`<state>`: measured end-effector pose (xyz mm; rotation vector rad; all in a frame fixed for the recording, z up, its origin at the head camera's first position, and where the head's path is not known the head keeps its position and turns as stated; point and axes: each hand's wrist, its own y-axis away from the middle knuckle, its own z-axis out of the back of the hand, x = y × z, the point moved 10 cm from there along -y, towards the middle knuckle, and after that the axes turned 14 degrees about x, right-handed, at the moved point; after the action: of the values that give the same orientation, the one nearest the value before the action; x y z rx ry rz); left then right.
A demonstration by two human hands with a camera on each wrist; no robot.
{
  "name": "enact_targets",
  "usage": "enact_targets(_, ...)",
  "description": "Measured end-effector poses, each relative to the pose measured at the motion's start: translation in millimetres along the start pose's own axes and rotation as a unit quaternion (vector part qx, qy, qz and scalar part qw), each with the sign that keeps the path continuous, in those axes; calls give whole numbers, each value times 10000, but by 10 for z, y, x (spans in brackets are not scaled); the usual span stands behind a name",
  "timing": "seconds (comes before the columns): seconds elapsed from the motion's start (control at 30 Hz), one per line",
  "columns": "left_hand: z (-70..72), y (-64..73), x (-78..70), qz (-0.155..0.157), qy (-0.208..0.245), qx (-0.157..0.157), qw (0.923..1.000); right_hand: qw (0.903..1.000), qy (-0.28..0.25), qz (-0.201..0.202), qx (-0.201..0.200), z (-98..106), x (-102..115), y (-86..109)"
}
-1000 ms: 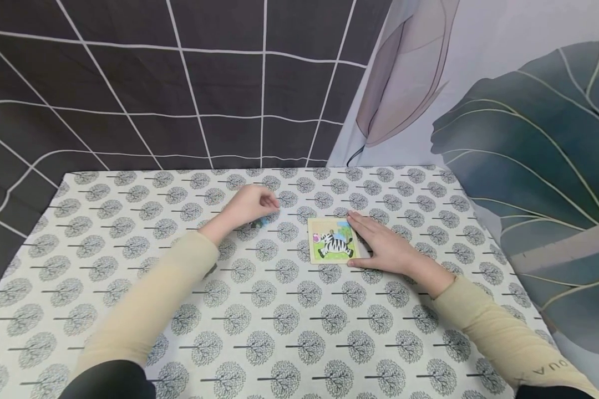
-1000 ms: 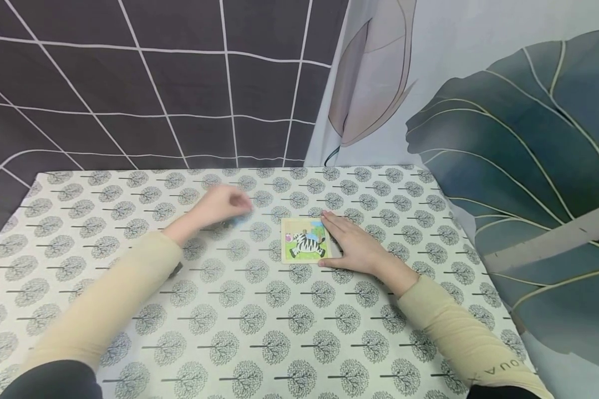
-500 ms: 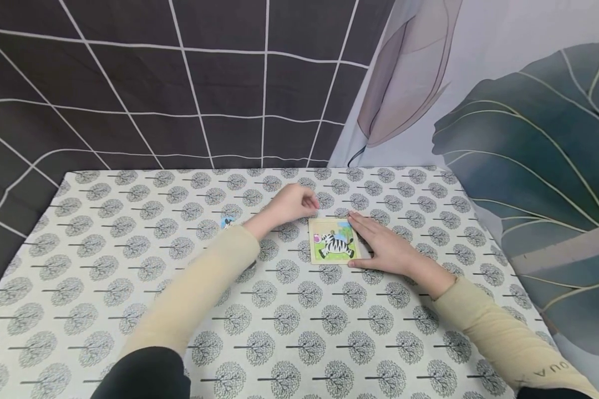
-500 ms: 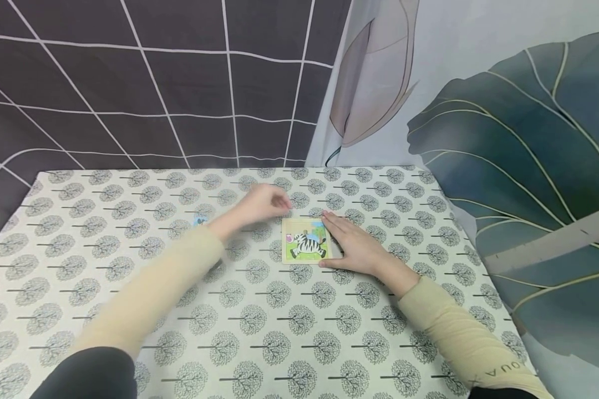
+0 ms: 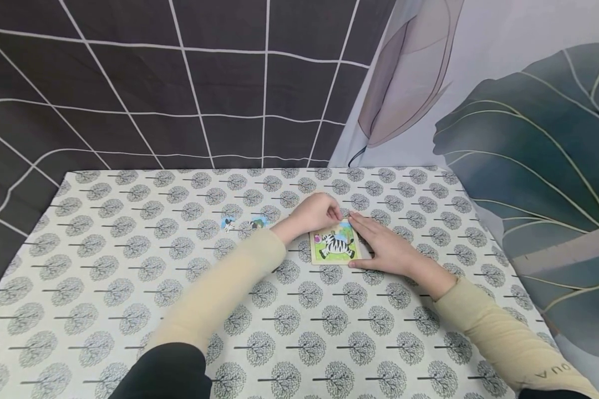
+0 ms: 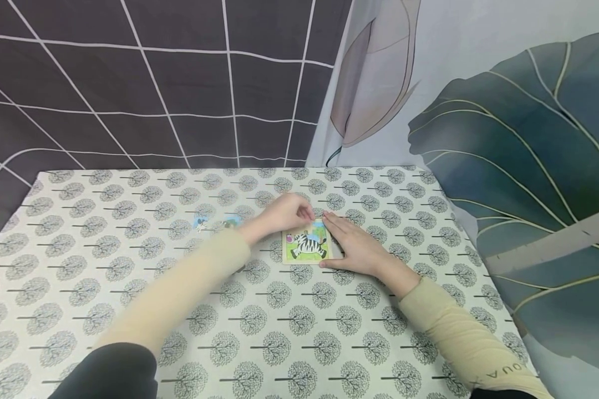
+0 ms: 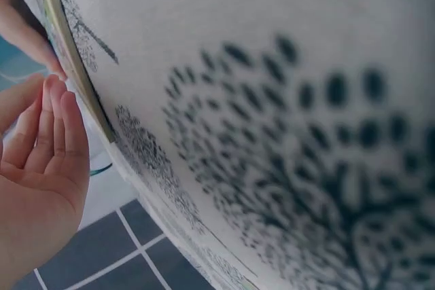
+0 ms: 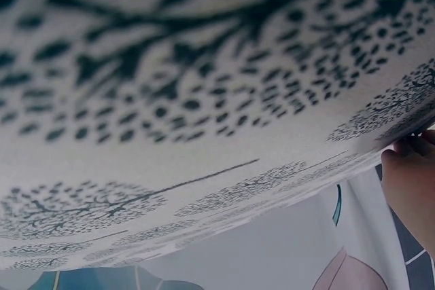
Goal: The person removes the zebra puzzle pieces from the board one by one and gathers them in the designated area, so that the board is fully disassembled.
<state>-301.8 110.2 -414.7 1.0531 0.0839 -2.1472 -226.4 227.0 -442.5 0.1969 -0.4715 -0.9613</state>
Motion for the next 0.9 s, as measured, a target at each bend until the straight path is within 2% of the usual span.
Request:
enact_targets(0.27, -35, -52, -16, 178, -201, -2, 9996, 10000, -2, -6, 35, -5, 5, 1)
enact_targets(0.57, -72, -70, -6, 210, -254, 45, 9994, 10000, 34, 67, -60, 2, 13, 2)
enact_targets(0.9, -113, -103, 11, 324, -646, -41, 9974, 10000, 19, 29, 2, -7, -7, -10)
